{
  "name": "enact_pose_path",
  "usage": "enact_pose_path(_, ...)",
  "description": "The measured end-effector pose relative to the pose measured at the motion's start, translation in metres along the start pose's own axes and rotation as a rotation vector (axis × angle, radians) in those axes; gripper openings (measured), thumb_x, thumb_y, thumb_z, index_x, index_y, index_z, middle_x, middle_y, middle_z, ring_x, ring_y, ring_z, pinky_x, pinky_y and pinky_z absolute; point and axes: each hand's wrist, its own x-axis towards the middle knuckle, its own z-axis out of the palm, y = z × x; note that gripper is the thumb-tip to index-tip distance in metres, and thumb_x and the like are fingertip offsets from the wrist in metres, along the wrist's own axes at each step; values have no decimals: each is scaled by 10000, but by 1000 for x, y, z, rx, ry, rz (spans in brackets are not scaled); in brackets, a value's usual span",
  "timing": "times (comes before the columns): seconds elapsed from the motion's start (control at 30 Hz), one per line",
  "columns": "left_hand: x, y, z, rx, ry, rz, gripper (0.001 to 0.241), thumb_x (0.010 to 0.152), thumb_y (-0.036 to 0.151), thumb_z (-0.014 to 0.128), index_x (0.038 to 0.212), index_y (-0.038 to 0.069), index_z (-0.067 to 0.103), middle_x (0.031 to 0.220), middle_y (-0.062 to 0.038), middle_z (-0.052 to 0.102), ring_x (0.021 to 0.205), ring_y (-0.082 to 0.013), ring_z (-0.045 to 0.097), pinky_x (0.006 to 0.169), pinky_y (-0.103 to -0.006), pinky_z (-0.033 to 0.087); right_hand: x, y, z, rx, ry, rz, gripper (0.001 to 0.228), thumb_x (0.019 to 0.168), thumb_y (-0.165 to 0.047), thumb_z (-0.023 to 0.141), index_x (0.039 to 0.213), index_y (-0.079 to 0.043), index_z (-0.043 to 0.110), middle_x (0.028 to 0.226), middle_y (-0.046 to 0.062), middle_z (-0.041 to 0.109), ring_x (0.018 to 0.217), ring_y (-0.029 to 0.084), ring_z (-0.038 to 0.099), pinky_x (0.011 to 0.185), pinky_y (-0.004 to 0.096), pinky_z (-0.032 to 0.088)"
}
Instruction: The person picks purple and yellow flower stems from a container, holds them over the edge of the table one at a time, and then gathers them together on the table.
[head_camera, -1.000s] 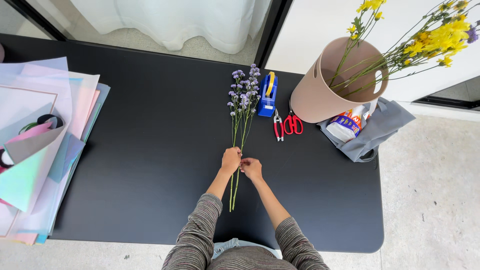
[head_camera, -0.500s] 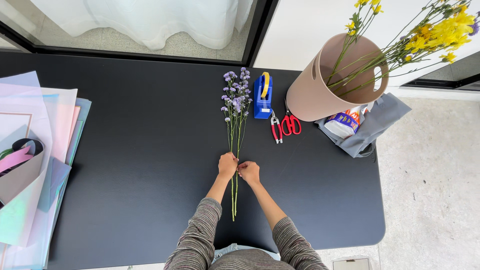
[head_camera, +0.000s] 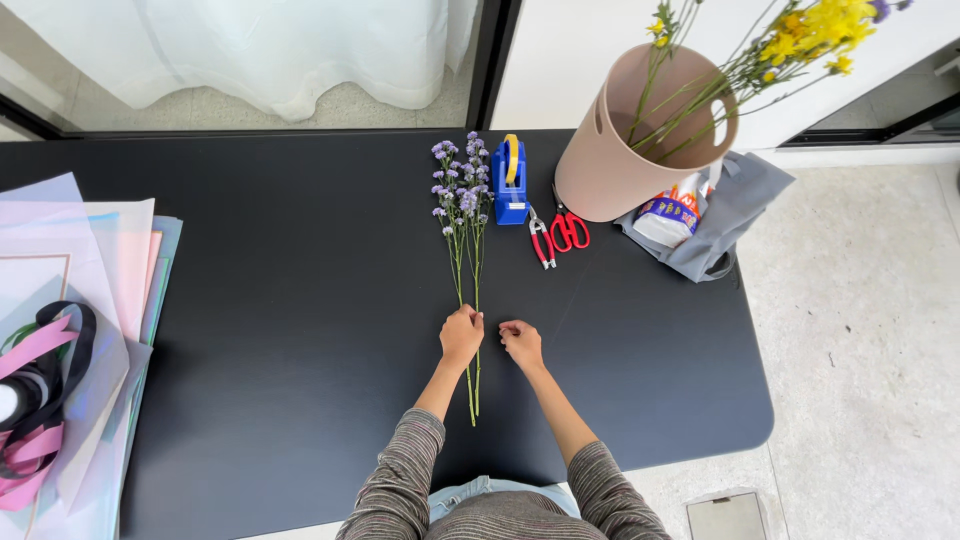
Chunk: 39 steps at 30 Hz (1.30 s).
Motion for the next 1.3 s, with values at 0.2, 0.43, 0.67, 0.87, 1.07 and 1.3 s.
enact_pose_path(0.2,-18,40,11,-39,-40,133,211,919,297,535,923,116,645,778,-85,683,811,-336,697,719,-442,563,-8,25,-57,152,92,8,233,842,-73,570,1015,-36,722,922,153,728,746,174,700,626,257,596)
enact_pose_path(0.43,11,143,-10,-67,53,274,181,926,288,532,918,147,644,754,-47,684,778,-299,693,702,-426,558,17,-1,-179,250,292,-58,241,863,-70,539,1045,-40,693,899,121,721,717,139,676,608,239,577)
enact_pose_path(0.67,27,302,-41,-123,326,659,75,912,222,568,947,186,624,777,-55,653,790,-291,674,694,-409,551,49,-105,-296,268,433,-323,218,866,-66,547,1029,-46,690,857,92,716,694,115,673,582,217,558)
enact_pose_path(0.87,75,396,-32,-61,305,828,110,921,155,582,1013,142,641,847,-49,654,838,-237,668,728,-353,552,85,-183,-357,193,502,-564,226,875,-69,564,1051,-72,706,920,105,719,762,161,692,641,273,561)
enact_pose_path(1.07,144,430,15,35,182,691,197,913,132,577,1092,124,659,973,-77,692,916,-246,682,740,-373,571,120,-232,-372,202,398,-665,270,893,-2,521,1118,-26,669,1038,137,703,892,220,693,774,331,575)
enact_pose_path(1.3,193,445,47,-43,97,575,303,946,64,538,1236,23,614,1137,-198,666,1032,-330,660,799,-413,573,211,-239,-356,39,217,-537,397,906,-151,584,1296,-78,603,1242,133,638,1137,271,614,962,389,494)
